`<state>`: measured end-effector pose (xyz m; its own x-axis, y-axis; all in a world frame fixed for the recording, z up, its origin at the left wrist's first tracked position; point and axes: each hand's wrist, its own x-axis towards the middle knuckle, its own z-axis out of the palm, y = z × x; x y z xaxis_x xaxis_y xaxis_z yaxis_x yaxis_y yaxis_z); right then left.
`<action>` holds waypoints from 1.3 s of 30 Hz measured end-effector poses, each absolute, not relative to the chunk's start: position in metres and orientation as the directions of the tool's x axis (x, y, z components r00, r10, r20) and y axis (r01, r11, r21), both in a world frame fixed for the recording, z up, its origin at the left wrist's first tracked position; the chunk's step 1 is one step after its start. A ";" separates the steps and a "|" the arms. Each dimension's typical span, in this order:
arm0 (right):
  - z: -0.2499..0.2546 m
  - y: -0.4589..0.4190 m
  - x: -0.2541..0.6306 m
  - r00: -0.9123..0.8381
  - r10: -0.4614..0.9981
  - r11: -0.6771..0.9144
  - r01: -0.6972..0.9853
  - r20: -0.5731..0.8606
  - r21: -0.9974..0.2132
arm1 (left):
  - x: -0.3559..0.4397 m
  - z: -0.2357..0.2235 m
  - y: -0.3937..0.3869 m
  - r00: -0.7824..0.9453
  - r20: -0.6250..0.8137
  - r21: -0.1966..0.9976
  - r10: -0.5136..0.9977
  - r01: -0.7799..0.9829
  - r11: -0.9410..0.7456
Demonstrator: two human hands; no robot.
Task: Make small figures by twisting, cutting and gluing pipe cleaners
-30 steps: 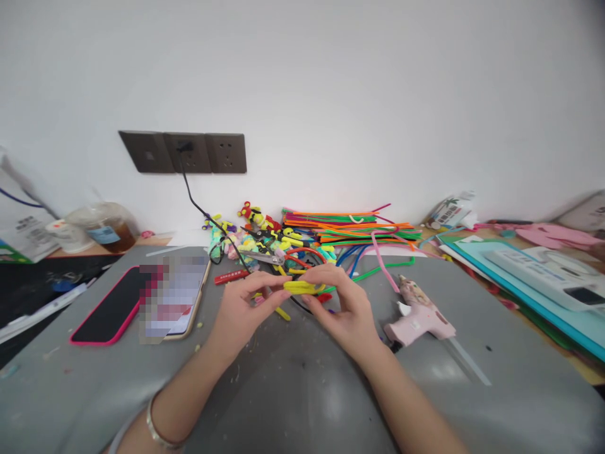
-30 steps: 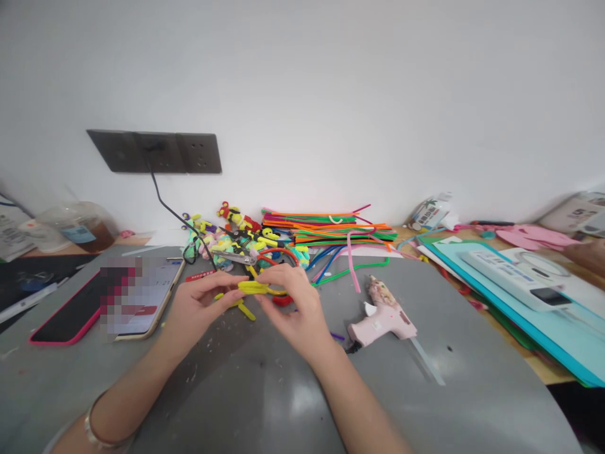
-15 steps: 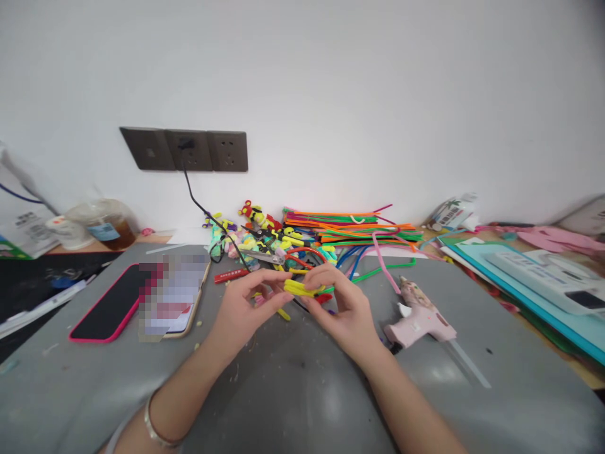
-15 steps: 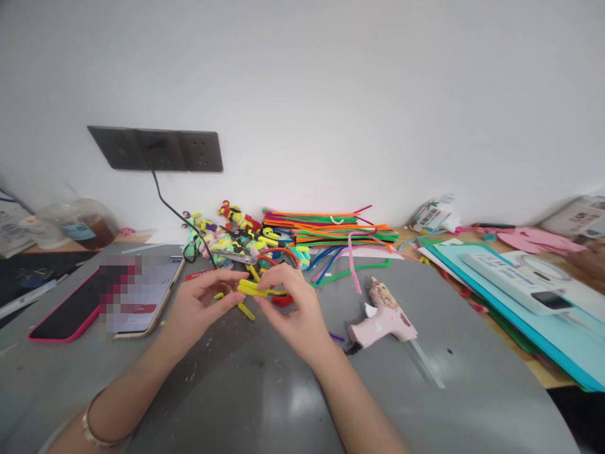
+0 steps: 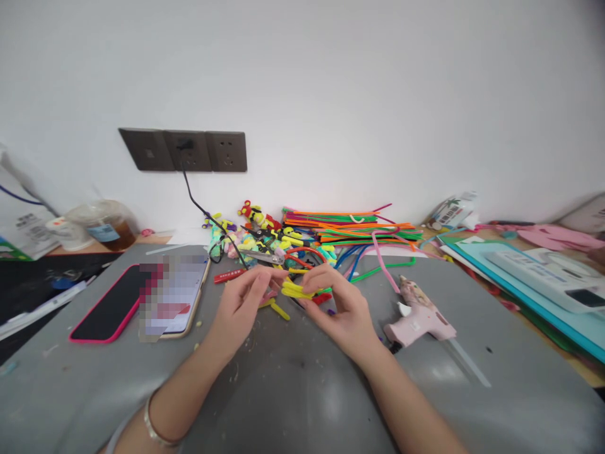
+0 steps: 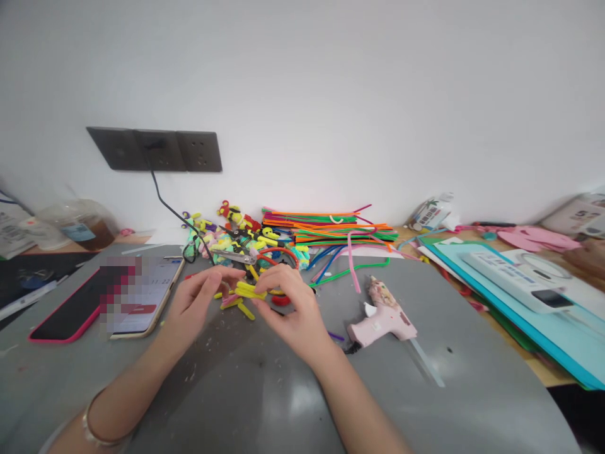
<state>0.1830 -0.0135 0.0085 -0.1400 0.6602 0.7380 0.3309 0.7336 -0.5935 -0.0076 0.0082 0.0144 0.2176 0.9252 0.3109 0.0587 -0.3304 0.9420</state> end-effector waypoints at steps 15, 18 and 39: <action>0.011 -0.014 0.184 -0.158 0.639 0.748 0.355 0.753 -0.560 | -0.006 0.016 0.010 0.112 0.281 0.960 0.953 -0.009 -0.282; 0.011 -0.014 0.184 -0.160 0.633 0.748 0.376 0.758 -0.546 | -0.007 0.015 0.010 0.141 0.287 0.957 0.947 0.008 -0.291; 0.009 -0.014 0.187 -0.211 0.616 0.773 0.351 0.759 -0.529 | -0.015 0.027 0.020 0.425 0.319 0.941 0.847 -0.039 -0.335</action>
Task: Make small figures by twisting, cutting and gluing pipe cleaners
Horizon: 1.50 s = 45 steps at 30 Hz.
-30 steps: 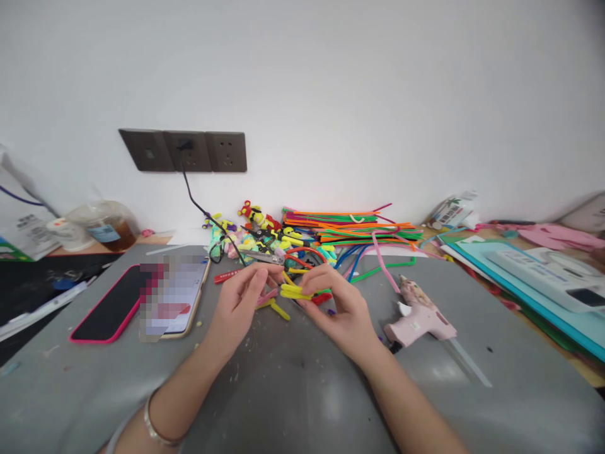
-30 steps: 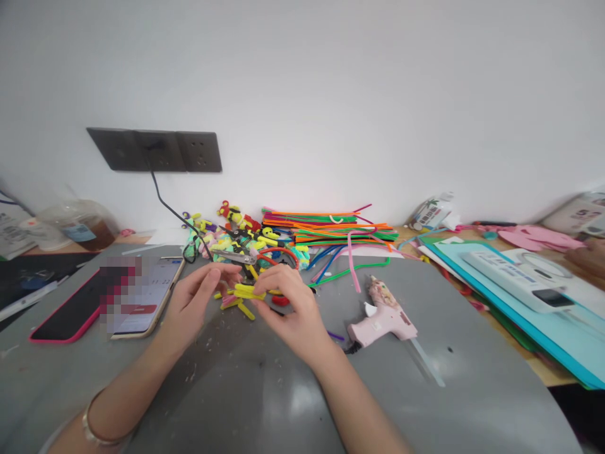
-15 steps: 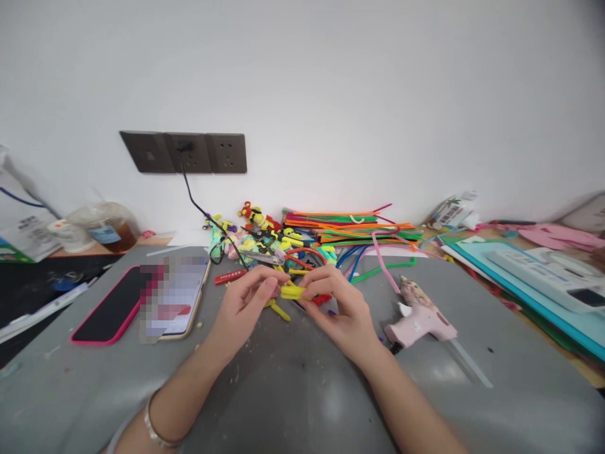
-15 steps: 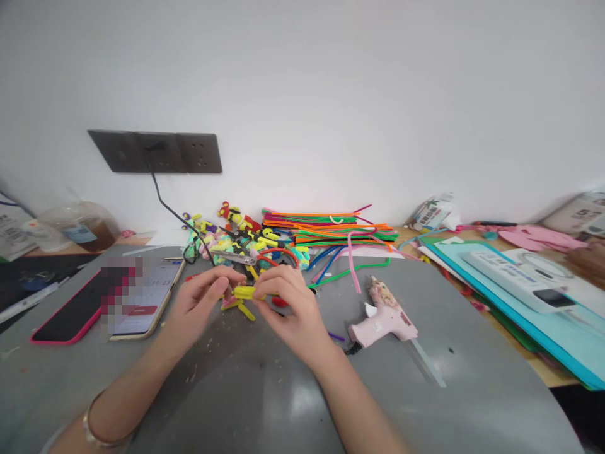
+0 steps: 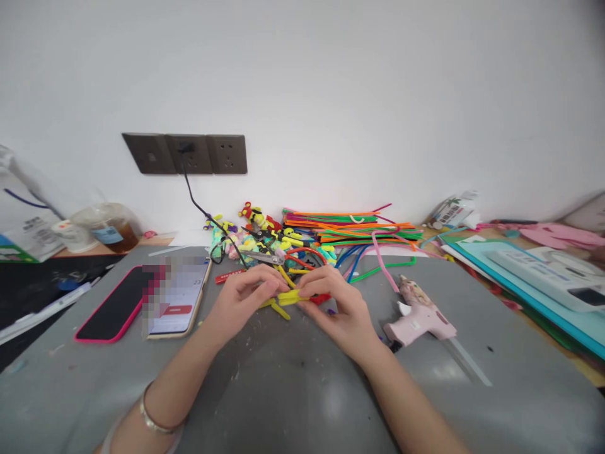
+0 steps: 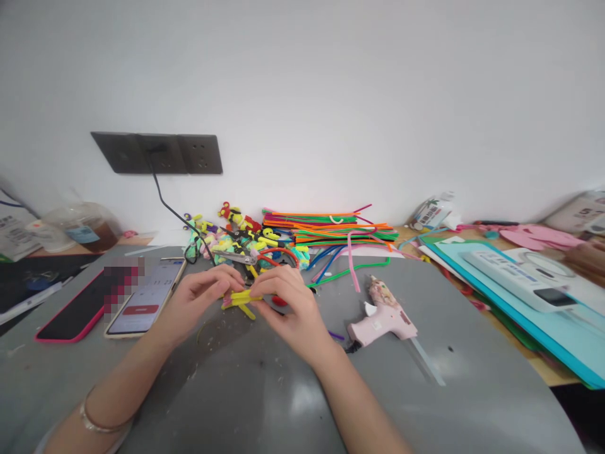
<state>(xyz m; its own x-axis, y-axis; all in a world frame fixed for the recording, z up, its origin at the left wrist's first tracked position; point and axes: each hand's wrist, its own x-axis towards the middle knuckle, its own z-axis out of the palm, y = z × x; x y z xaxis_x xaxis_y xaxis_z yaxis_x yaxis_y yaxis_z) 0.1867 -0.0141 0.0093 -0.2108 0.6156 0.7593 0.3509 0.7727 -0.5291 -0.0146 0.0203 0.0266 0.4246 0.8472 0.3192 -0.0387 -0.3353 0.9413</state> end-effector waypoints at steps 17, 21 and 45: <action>0.007 -0.013 0.186 -0.143 0.678 0.719 0.334 0.721 -0.610 | -0.012 0.018 0.015 0.365 0.334 0.933 0.869 0.001 -0.359; 0.005 -0.013 0.186 -0.140 0.697 0.700 0.347 0.703 -0.624 | -0.011 0.017 0.015 0.372 0.319 0.937 0.872 0.012 -0.348; 0.003 -0.013 0.187 -0.124 0.776 0.624 0.295 0.619 -0.723 | -0.008 0.018 0.012 0.384 0.320 0.919 0.866 0.095 -0.382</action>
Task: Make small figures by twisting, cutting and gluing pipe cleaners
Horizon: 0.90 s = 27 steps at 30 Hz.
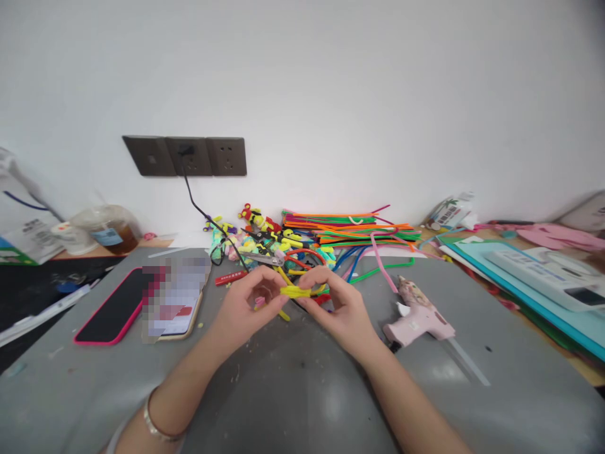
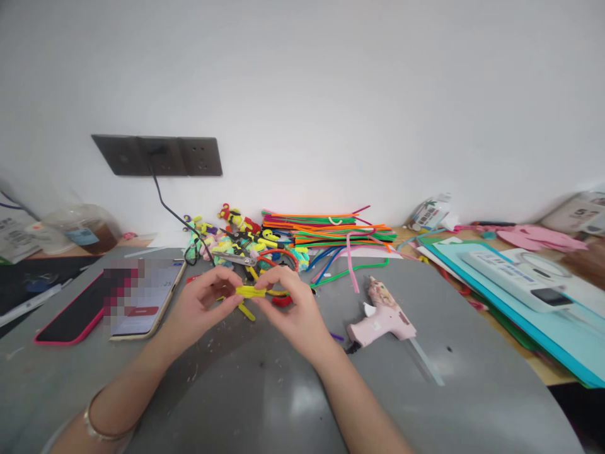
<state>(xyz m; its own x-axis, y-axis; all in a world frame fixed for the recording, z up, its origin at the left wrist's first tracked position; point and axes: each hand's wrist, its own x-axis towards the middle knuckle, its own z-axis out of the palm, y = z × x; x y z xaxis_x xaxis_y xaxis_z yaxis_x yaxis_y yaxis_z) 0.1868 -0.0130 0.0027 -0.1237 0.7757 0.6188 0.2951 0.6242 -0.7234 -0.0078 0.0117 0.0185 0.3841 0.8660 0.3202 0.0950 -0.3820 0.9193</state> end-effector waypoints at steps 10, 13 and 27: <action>0.004 -0.013 0.186 -0.137 0.782 0.618 0.293 0.608 -0.729 | -0.009 0.016 0.011 0.373 0.357 0.910 0.857 0.071 -0.409; 0.004 -0.013 0.187 -0.138 0.782 0.618 0.295 0.608 -0.729 | -0.009 0.017 0.011 0.376 0.353 0.909 0.857 0.079 -0.409; 0.012 -0.013 0.201 -0.059 0.775 0.611 0.326 0.630 -0.721 | -0.012 0.011 0.014 0.363 0.298 0.940 0.883 0.049 -0.337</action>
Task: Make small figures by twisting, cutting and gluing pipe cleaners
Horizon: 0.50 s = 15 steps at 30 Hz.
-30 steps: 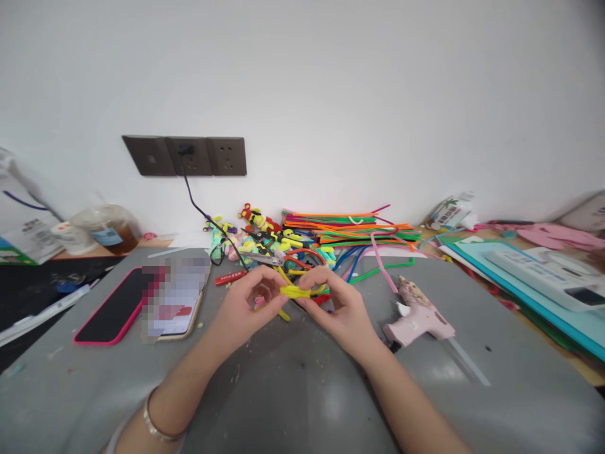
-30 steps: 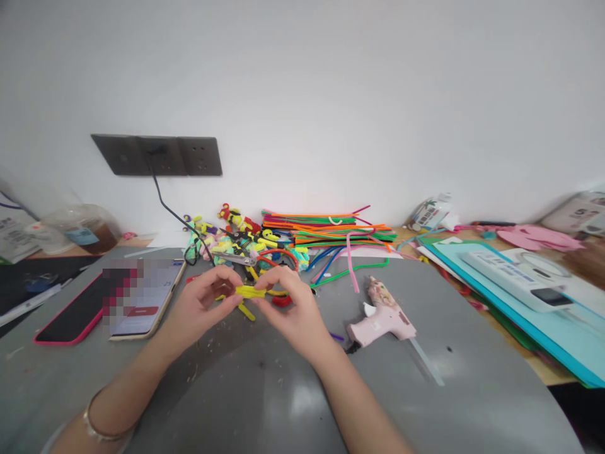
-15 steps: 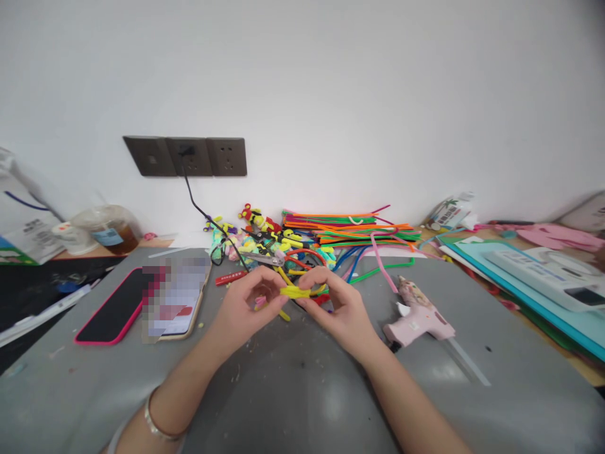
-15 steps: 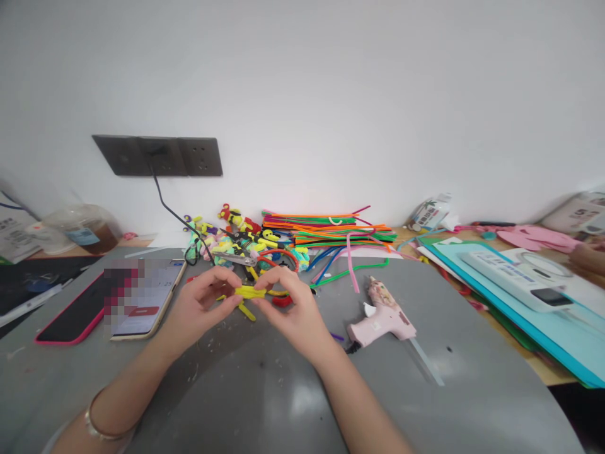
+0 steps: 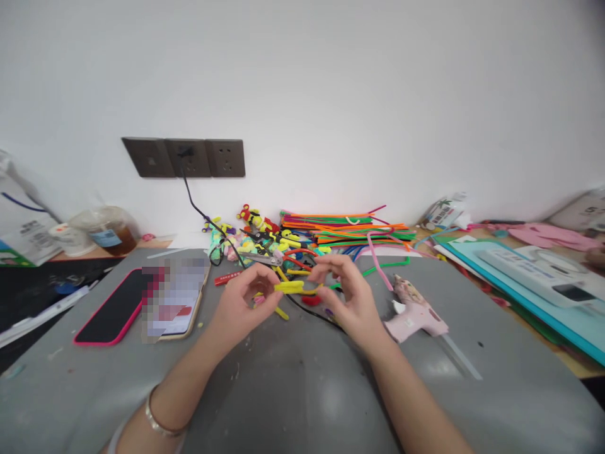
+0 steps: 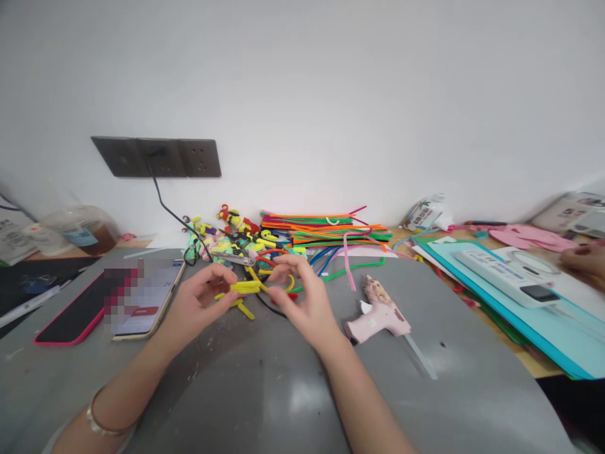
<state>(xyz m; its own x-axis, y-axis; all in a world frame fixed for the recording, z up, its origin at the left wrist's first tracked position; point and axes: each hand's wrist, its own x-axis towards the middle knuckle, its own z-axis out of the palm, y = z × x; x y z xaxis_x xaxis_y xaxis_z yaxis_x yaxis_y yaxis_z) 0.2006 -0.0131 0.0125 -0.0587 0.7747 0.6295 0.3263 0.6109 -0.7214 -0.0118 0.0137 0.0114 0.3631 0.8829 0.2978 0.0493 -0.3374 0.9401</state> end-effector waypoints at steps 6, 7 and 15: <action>0.007 -0.049 0.248 0.363 0.724 0.329 0.566 0.586 -0.756 | -0.013 0.009 0.015 0.368 0.285 0.954 0.885 -0.017 -0.300; 0.004 -0.060 0.258 0.420 0.749 0.228 0.563 0.512 -0.795 | -0.012 0.009 0.015 0.367 0.283 0.954 0.886 -0.015 -0.298; -0.024 -0.102 0.305 0.303 0.950 -0.138 0.619 0.073 -0.773 | -0.009 0.006 0.016 0.355 0.294 0.943 0.888 0.045 -0.330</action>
<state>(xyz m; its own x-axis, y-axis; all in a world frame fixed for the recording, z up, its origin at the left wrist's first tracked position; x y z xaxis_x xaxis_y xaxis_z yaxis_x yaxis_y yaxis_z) 0.3049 -0.1022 -0.0236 0.3032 0.9502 0.0728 0.6195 -0.1385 -0.7727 -0.0092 0.0165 0.0063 0.3545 0.8876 0.2941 0.0450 -0.3303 0.9428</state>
